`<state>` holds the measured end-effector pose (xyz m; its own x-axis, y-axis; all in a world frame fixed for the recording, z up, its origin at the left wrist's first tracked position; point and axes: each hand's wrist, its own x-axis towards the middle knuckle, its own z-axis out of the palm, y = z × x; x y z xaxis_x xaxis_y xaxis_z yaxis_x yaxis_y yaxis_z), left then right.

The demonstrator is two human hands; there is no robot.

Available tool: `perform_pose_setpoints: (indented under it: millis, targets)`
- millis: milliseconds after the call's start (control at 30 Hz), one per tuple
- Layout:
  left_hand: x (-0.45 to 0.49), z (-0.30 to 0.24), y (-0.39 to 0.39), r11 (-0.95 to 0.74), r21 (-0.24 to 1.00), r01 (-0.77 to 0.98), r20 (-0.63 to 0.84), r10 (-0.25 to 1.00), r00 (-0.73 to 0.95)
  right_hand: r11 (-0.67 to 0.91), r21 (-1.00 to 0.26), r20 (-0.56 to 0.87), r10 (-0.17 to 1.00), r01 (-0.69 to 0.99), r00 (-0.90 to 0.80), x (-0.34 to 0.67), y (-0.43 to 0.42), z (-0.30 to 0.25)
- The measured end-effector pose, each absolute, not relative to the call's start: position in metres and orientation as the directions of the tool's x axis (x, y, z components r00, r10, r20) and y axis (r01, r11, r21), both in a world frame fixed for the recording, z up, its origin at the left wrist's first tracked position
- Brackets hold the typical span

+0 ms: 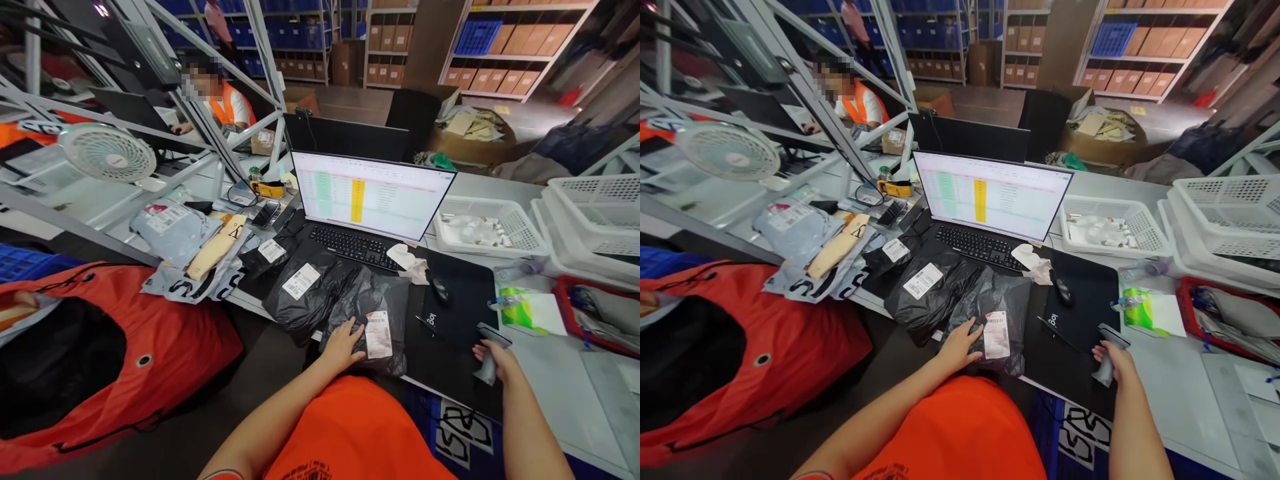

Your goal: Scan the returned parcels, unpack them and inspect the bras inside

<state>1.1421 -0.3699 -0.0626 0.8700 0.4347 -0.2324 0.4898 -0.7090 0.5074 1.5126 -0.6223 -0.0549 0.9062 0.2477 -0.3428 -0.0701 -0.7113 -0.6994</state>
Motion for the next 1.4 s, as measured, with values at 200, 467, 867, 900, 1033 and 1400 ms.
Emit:
perform_pose_setpoints:
  millis: [200, 467, 867, 900, 1033, 1400]
  targets:
    - [1.133, -0.056, -0.365, -0.653, 0.575, 0.493, -0.176, 0.490, 0.854, -0.646, -0.722, -0.616, 0.438, -0.248, 0.654, 1.418, -0.596, -0.002]
    - [1.104, -0.059, -0.348, -0.499, 0.703, 0.507, -0.066, 0.664, 0.745, -0.648, -0.757, -0.599, 0.633, -0.088, 0.491, 1.311, -0.528, 0.053]
    - [1.043, -0.056, -0.322, -0.385, 0.762, 0.521, -0.047, 0.770, 0.636, -0.645, -0.756, -0.568, 0.732, 0.112, 0.377, 1.266, -0.434, 0.081]
    - [1.038, -0.055, -0.320, -0.378, 0.764, 0.523, -0.038, 0.783, 0.621, -0.631, -0.763, -0.554, 0.751, 0.143, 0.358, 1.261, -0.425, 0.086]
    - [1.016, -0.056, -0.305, -0.349, 0.785, 0.511, 0.038, 0.852, 0.522, -0.673, -0.713, -0.572, 0.721, 0.197, 0.391, 1.268, -0.428, 0.093]
    - [1.009, -0.114, -0.227, 0.575, 0.797, 0.183, -0.575, 0.816, -0.059, -0.806, -0.592, -0.671, 0.494, 0.002, 0.553, 1.294, -0.497, 0.088]
